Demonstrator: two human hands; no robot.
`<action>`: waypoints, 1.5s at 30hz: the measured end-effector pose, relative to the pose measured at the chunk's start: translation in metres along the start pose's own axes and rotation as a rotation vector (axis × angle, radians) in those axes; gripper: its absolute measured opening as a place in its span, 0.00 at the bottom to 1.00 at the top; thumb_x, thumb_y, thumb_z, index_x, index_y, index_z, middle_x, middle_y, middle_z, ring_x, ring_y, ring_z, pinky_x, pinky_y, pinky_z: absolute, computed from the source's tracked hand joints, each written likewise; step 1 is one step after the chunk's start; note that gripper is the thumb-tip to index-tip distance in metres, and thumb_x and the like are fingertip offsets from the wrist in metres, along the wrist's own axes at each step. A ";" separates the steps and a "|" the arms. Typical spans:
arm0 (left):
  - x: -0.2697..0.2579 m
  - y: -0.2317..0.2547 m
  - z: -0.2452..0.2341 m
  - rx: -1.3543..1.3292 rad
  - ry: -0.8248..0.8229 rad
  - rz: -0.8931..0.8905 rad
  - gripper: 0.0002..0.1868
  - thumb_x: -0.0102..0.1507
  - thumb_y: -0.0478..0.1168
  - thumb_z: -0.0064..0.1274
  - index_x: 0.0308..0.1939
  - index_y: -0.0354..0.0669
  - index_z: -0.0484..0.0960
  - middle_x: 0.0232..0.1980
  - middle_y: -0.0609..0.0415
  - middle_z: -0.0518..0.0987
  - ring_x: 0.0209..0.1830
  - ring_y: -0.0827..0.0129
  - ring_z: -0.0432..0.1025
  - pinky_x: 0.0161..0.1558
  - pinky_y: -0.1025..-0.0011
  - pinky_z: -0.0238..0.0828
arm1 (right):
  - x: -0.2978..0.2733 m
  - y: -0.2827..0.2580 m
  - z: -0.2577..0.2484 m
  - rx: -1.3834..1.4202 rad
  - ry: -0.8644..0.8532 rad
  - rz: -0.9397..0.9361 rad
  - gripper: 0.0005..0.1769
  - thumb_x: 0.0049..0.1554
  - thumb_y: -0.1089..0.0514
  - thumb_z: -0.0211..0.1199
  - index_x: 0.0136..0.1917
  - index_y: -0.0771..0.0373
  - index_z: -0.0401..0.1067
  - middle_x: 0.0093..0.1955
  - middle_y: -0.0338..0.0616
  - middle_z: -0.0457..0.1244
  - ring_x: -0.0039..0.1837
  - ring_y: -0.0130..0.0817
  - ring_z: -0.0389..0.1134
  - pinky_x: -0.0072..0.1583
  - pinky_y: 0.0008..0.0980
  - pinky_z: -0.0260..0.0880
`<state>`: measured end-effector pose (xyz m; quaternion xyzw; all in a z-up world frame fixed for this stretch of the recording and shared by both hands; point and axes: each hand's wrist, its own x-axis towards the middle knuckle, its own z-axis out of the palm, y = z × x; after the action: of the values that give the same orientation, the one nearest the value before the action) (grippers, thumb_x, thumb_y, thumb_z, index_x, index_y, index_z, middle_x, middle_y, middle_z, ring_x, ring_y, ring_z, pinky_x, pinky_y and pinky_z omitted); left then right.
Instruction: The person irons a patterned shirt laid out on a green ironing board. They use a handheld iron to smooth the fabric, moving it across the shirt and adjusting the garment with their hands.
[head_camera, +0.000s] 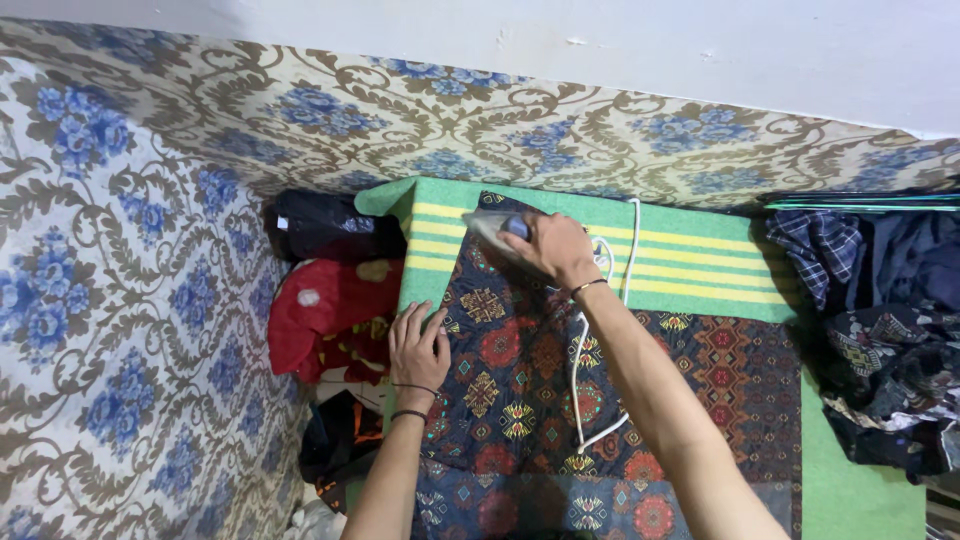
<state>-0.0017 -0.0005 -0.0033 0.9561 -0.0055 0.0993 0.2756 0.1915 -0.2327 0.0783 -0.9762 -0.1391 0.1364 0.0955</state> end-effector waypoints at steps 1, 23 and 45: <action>0.000 0.000 -0.001 0.002 0.002 0.003 0.16 0.66 0.40 0.48 0.56 0.48 0.84 0.65 0.52 0.75 0.71 0.56 0.64 0.73 0.52 0.57 | -0.001 0.000 0.001 -0.005 -0.044 -0.055 0.35 0.59 0.25 0.54 0.49 0.59 0.76 0.36 0.57 0.70 0.43 0.56 0.73 0.49 0.52 0.73; -0.007 -0.010 0.011 -0.063 0.037 -0.035 0.12 0.66 0.39 0.49 0.52 0.44 0.83 0.64 0.54 0.76 0.72 0.56 0.65 0.73 0.55 0.59 | -0.001 0.005 0.006 0.107 0.041 0.015 0.35 0.56 0.24 0.56 0.48 0.57 0.79 0.36 0.56 0.70 0.41 0.55 0.73 0.47 0.51 0.75; -0.004 -0.008 0.005 -0.098 0.120 -0.148 0.14 0.58 0.36 0.46 0.48 0.40 0.70 0.62 0.44 0.72 0.67 0.48 0.65 0.68 0.50 0.58 | -0.015 -0.002 0.025 -0.155 -0.334 -0.691 0.36 0.60 0.21 0.46 0.38 0.50 0.75 0.29 0.40 0.66 0.32 0.37 0.70 0.41 0.38 0.72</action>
<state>-0.0043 0.0037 -0.0129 0.9316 0.0767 0.1356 0.3285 0.1696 -0.2313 0.0588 -0.8405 -0.4831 0.2426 0.0379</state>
